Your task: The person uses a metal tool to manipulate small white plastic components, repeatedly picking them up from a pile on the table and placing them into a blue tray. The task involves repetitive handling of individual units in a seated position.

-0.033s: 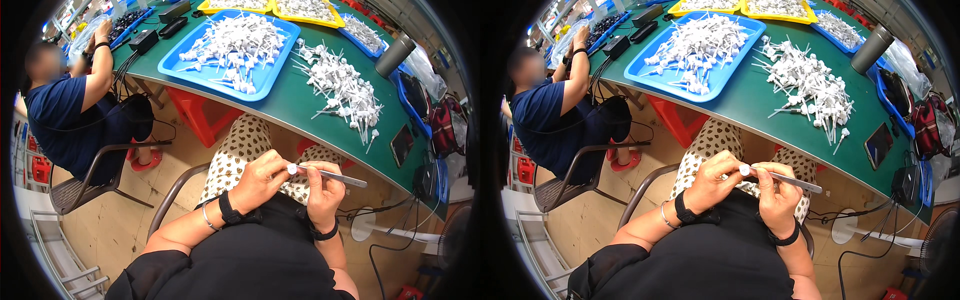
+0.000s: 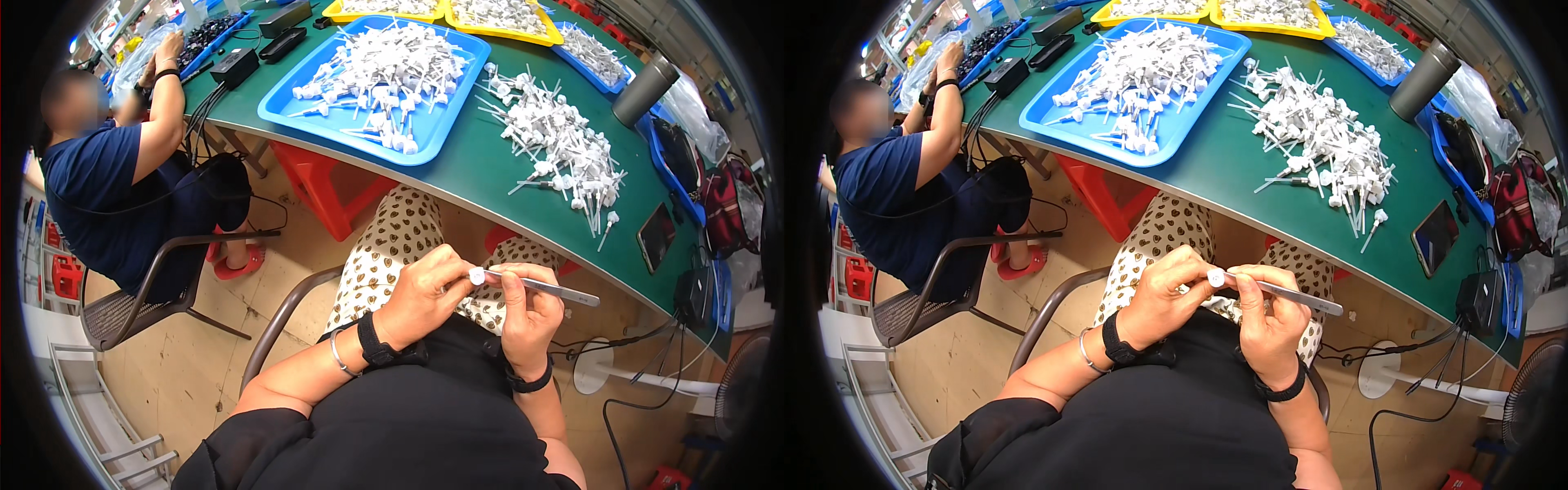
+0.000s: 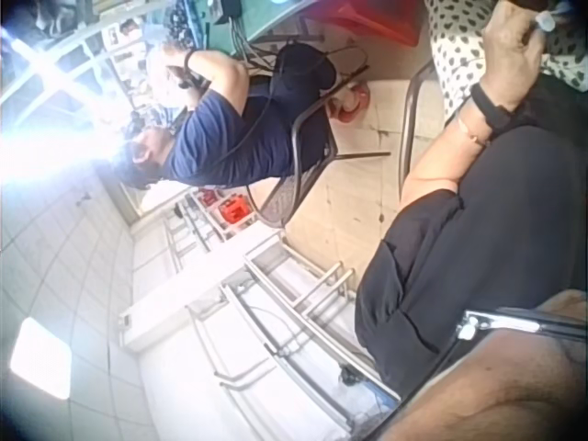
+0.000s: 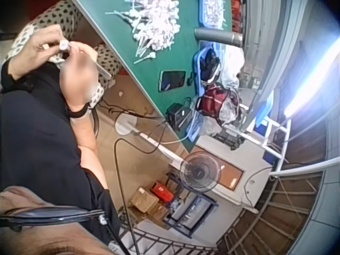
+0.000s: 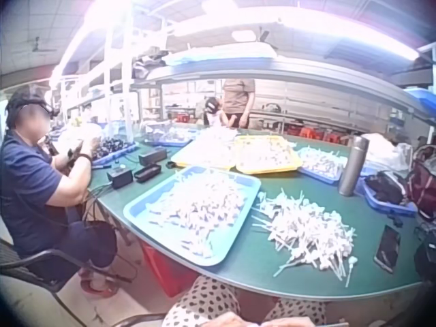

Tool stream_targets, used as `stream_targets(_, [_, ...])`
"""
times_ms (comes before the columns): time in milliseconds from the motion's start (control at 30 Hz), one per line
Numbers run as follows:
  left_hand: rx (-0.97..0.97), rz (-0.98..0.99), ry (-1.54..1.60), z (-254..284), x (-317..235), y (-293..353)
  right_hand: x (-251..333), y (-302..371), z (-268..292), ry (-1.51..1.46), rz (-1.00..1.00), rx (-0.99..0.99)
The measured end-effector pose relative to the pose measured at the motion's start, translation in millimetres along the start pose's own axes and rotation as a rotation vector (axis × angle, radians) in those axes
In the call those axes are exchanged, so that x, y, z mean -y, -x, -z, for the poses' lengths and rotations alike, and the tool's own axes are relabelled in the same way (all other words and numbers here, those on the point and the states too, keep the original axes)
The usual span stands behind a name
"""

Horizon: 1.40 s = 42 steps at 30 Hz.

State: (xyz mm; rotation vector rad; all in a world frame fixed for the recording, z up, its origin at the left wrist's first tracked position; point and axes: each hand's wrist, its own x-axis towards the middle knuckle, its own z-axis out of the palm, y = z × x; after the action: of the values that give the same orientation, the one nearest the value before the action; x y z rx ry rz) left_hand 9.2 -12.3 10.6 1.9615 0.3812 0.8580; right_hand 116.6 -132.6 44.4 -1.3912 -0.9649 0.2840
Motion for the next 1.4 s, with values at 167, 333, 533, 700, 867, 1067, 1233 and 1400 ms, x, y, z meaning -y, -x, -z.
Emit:
stream_targets(167, [-0.005,-0.025,-0.016,0,-1,0,-3,-1,-2,0.043,0.027,-0.041])
stream_targets(333, [0.017,-0.070,0.000,0,1,1,3,-6,9,0.212,0.007,0.099])
stream_targets(533, [0.005,-0.020,0.090,-2,4,0,9,-5,0,-0.134,-0.142,-0.089])
stream_targets(700, [0.009,-0.004,0.118,0,3,-2,-1,-1,4,0.029,0.003,0.000])
stream_targets(867, [0.024,0.028,0.177,0,5,0,-2,-2,5,0.021,0.008,0.035])
stream_targets(1067, [0.040,0.052,0.217,0,7,1,-2,-3,7,-0.056,-0.039,0.049])
stream_targets(1233, [0.043,0.073,0.258,0,7,2,-2,-5,8,-0.112,-0.055,0.070])
stream_targets(1400, [0.053,0.077,0.273,1,6,1,1,-6,7,-0.225,-0.095,0.070])
